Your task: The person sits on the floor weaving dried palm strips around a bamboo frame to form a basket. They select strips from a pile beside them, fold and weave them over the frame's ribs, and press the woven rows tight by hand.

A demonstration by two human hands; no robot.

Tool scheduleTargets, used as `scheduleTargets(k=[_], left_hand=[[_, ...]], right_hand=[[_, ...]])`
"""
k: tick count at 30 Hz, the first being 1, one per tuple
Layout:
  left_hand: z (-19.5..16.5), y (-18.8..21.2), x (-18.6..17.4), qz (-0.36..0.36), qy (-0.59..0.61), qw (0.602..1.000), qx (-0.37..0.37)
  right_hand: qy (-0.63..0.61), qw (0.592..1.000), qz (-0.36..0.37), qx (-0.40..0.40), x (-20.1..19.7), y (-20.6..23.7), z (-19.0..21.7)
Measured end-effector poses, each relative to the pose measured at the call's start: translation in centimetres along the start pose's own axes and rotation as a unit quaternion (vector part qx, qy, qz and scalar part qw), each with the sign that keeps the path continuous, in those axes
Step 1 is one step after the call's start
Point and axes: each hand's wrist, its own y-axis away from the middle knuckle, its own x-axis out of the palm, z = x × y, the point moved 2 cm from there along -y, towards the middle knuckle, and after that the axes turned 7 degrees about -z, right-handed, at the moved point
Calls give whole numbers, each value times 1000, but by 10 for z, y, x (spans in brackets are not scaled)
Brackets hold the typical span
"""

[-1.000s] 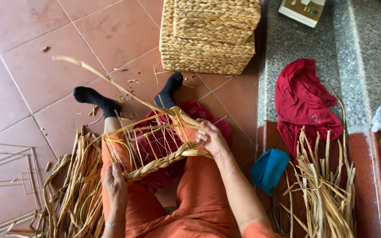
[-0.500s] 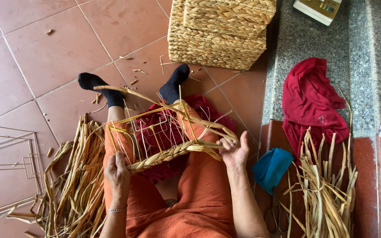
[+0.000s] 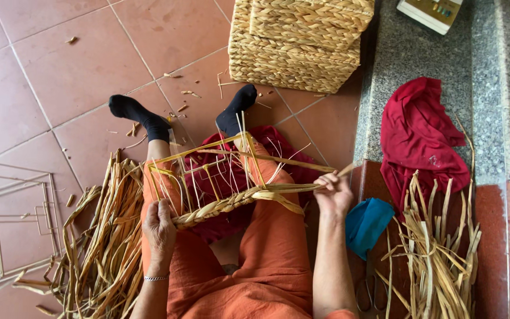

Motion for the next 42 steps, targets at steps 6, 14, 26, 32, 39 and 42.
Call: scheduleTargets(k=[6,14,26,32,39,42], left_hand=[[5,3,0,0,-14,1000,-20],[5,3,-1,24,-3,999,-41],[-9,24,-56,-5,-56,989,138],[-38,51,-22,34,-270,879,392],[-62,55,36,53,-357,810,463],[-69,55,38,61,-345,807,476]], right_hand=[[32,993,78,-82,19,5,30],[519,690,20,-504,39,42,43],[537,802,-245,-95,-40,48,43],[739,591,-137,-294,-7,82,12],[767,357,274,-458,80,111,-93],[781,348,298,-424,89,117,-113]])
